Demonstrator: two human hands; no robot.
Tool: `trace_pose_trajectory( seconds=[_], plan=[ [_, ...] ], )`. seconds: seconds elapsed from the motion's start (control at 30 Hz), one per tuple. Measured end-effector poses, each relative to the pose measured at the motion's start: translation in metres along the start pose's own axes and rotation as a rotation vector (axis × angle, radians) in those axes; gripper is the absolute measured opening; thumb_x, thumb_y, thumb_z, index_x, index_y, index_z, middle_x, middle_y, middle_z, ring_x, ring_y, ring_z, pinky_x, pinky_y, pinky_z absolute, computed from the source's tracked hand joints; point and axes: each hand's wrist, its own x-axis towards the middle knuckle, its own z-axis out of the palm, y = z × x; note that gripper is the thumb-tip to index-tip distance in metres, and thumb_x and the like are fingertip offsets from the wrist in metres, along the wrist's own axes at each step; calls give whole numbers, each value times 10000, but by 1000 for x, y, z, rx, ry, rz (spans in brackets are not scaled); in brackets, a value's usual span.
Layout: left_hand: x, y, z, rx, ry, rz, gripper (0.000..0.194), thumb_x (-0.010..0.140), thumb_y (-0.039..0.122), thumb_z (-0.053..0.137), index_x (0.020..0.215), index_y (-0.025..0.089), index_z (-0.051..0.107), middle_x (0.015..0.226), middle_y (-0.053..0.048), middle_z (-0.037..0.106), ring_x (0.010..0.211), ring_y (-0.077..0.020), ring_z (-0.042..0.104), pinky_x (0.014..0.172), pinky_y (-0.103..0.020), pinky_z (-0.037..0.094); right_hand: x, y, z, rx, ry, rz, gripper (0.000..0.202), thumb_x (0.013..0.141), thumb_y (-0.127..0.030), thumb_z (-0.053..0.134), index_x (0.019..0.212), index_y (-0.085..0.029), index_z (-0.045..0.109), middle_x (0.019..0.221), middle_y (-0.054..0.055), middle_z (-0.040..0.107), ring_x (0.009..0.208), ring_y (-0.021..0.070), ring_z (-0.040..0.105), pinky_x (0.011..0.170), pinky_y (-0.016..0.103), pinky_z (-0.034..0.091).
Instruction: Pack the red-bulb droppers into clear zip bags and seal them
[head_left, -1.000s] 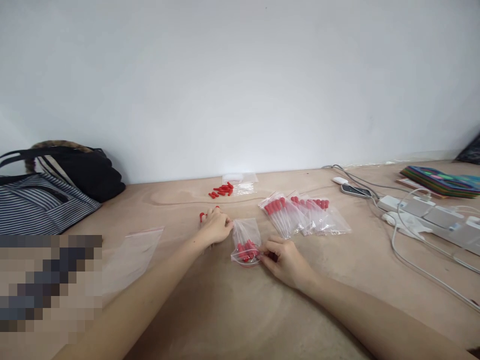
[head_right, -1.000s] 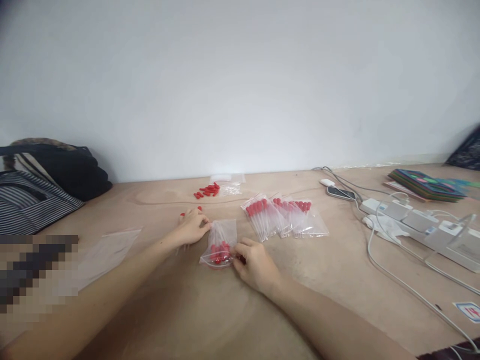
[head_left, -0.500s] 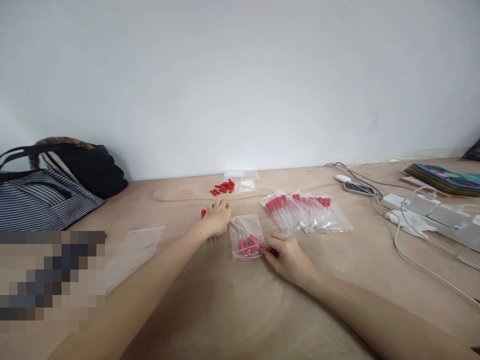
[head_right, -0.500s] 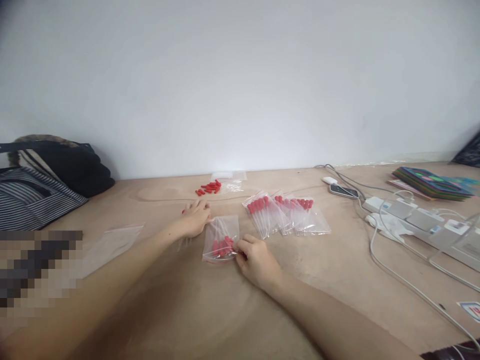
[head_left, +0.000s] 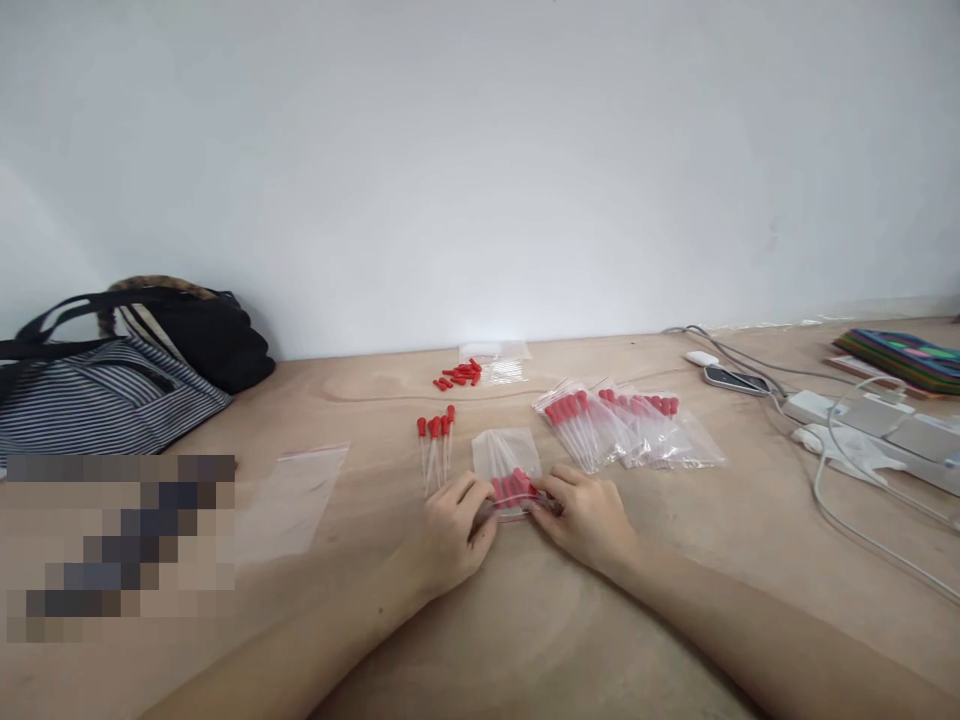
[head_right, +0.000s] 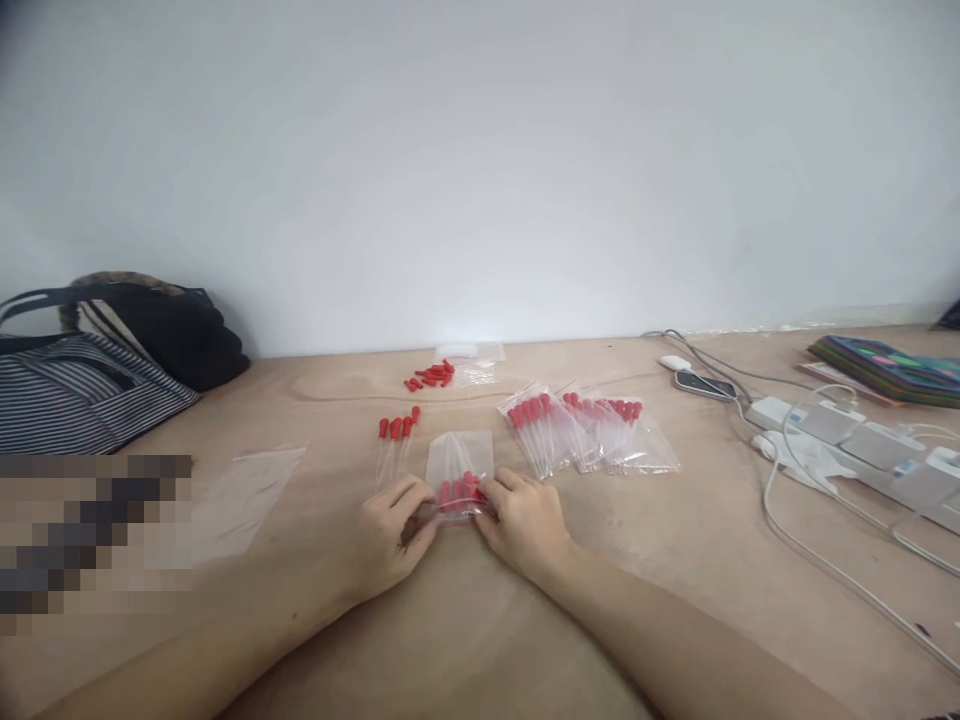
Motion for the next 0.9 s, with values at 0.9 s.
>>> trace_pose_trajectory(
  seconds=[0.9],
  plan=[
    [0, -1, 9, -92, 10, -100, 109, 793, 130, 445, 714, 194, 485, 661, 13, 525, 620, -125, 545, 556, -205, 425, 4, 5, 6, 86, 8, -81, 238, 766, -242, 537, 999, -213, 576, 875, 25, 595, 690, 131, 587, 574, 216, 429]
  ],
)
